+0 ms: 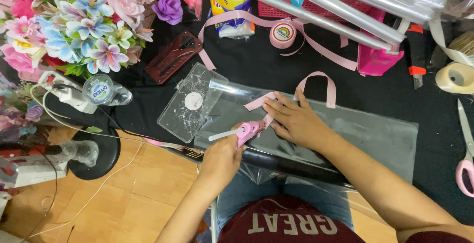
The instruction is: The person wraps a plastic sleeve around a long tube using pink ribbon and a glue gun, then tapes the edge of the plastic.
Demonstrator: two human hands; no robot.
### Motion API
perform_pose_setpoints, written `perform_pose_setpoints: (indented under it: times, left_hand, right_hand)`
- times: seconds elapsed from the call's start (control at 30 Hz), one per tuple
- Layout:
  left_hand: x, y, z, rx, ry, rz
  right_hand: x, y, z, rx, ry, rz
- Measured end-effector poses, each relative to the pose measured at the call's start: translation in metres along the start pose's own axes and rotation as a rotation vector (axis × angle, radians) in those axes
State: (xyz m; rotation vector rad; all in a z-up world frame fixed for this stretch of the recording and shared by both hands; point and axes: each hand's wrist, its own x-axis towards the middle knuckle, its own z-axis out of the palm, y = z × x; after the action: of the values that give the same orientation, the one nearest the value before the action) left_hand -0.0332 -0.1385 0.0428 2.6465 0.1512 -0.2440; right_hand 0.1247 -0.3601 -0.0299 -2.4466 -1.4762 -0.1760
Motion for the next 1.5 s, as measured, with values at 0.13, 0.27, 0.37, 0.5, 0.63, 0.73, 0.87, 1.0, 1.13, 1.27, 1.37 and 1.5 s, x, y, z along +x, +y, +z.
perform_pose_setpoints:
  times: [0.13,0.27,0.37,0.5,0.63,0.73,0.87,1.0,1.13,1.27,1.37,1.5]
  left_hand:
    - [-0.004,0.018,-0.024,-0.005,-0.047,-0.007]
    - [-0.001,0.003,-0.009,0.002,-0.077,-0.025]
    - [-0.001,0.000,-0.009,0.005,-0.102,-0.035]
    - [-0.004,0.015,-0.027,-0.053,-0.115,-0.053]
    - [-0.003,0.008,-0.014,0.020,-0.023,0.016]
    - [-0.004,0.011,-0.007,0.076,0.053,0.051]
    - [-0.010,0.016,-0.008,0.122,0.115,0.066]
    - [-0.017,0.034,-0.033,-0.123,0.126,-0.027]
    - [-0.014,-0.008,0.004,-0.389,0.328,-0.102]
    - [-0.009,-0.028,0.009,-0.713,0.432,-0.088]
    - [-0.010,-0.042,-0.007,-1.142,0.391,-0.137]
    - [-0.004,-0.069,-0.025,-1.230,0.518,-0.163]
  right_hand:
    - [0.000,0.000,0.000,-0.001,0.002,0.004]
    - [0.001,-0.002,-0.002,-0.006,0.019,-0.001]
    - [0.001,-0.002,-0.001,0.010,0.046,-0.015]
    - [0.000,0.000,0.001,-0.009,0.061,-0.022]
    - [0.000,0.001,0.001,-0.006,0.056,-0.031]
    - [0.000,0.001,0.001,0.010,0.047,-0.025]
    - [0.000,0.000,0.001,0.011,0.038,-0.010]
    - [0.001,-0.001,0.001,0.000,0.043,-0.009]
    - [0.001,-0.001,0.000,-0.002,0.056,-0.013]
    - [0.000,0.000,0.003,-0.012,0.065,-0.017]
    - [0.001,-0.002,-0.001,-0.019,0.076,-0.026]
    - [0.001,-0.003,-0.004,-0.012,0.081,-0.037]
